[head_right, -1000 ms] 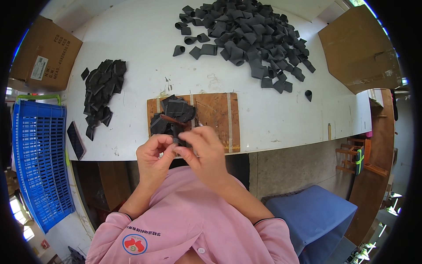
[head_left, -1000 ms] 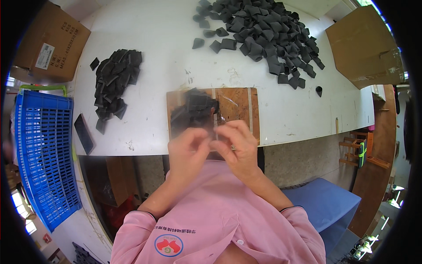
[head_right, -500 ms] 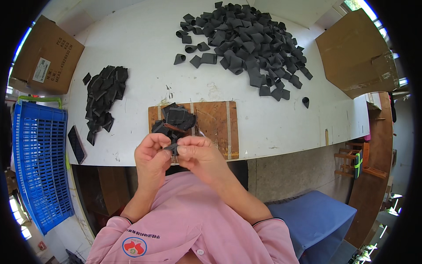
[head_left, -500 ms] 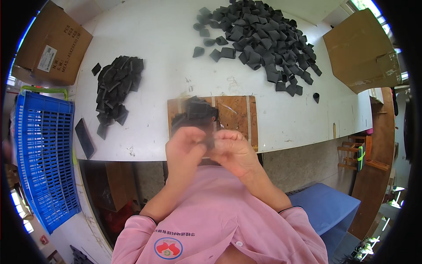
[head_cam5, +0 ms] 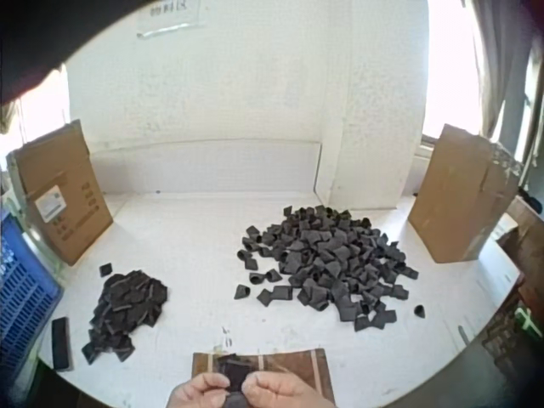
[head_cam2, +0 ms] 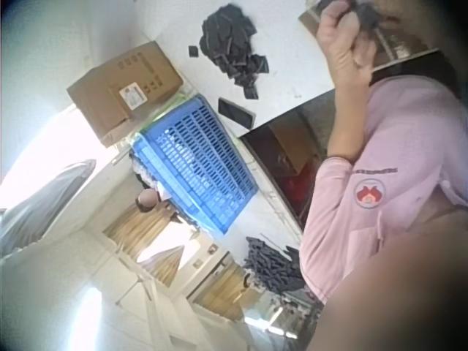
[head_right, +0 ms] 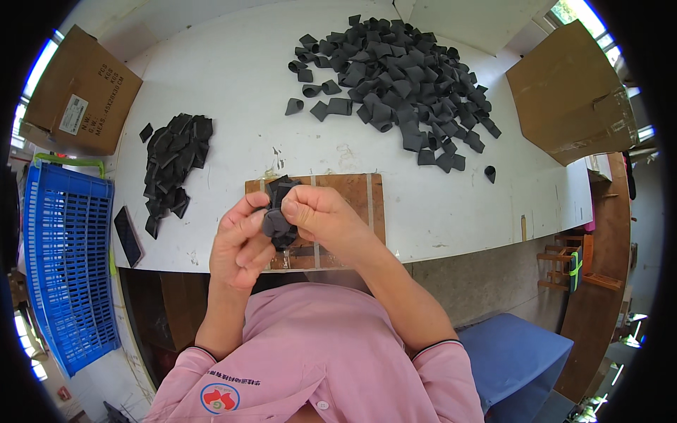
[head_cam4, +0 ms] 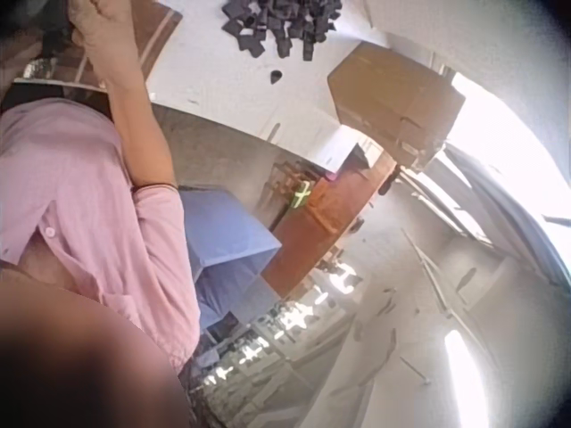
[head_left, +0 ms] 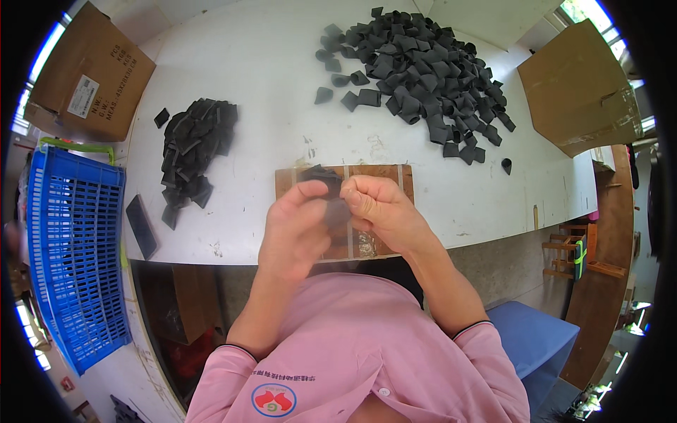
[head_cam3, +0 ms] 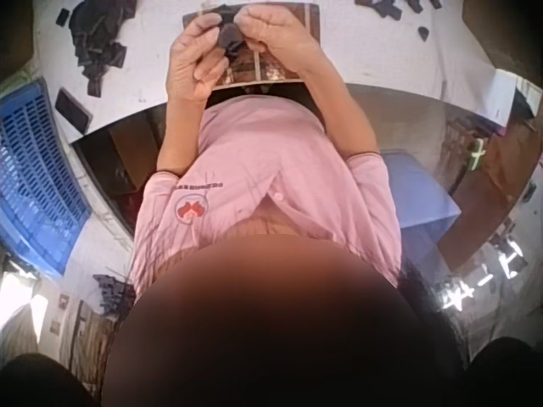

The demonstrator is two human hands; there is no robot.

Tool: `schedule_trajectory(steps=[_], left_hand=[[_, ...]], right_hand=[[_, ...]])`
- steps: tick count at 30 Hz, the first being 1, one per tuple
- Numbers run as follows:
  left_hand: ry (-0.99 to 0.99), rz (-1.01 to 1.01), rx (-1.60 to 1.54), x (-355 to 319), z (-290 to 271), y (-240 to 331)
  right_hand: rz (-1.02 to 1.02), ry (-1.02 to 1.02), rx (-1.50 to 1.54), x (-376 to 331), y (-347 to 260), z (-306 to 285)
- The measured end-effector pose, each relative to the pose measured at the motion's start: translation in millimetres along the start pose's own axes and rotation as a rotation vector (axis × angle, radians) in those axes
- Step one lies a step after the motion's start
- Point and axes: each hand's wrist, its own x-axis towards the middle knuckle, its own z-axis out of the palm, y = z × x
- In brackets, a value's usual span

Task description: Threading small grey foam squares onto a thin metal needle tool.

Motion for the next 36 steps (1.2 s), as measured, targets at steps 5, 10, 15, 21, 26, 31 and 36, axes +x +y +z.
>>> schedule_trajectory(steps=[5, 10, 15, 21, 26, 31, 36], left_hand=[[0.09, 0.618, 0.788, 1, 16, -10], [-0.184, 0.83, 1.278, 10, 25, 4], [-0.072, 0.687, 0.418, 8, 19, -2], [0.024, 0.556, 0.317, 1, 14, -6], [0.051, 0.543, 0.397, -2, 11, -6], [0.001, 0.635, 0.581, 6, 0, -6], [0.244, 0.556, 1.104, 54, -49, 3]], right_hand=[[-0.355, 0.291, -0.421, -6, 3, 6], [-0.8, 0.514, -0.919, -24, 0, 19], [-0.949, 0.492, -1.103, -15, 0, 28], [-1.033, 0.528, -1.343, -13, -7, 28], [-1.051, 0.403, -1.451, -7, -2, 18], [-0.941, 0.368, -1.424, -11, -8, 20], [-0.248, 0.374, -0.377, -17, -39, -2]])
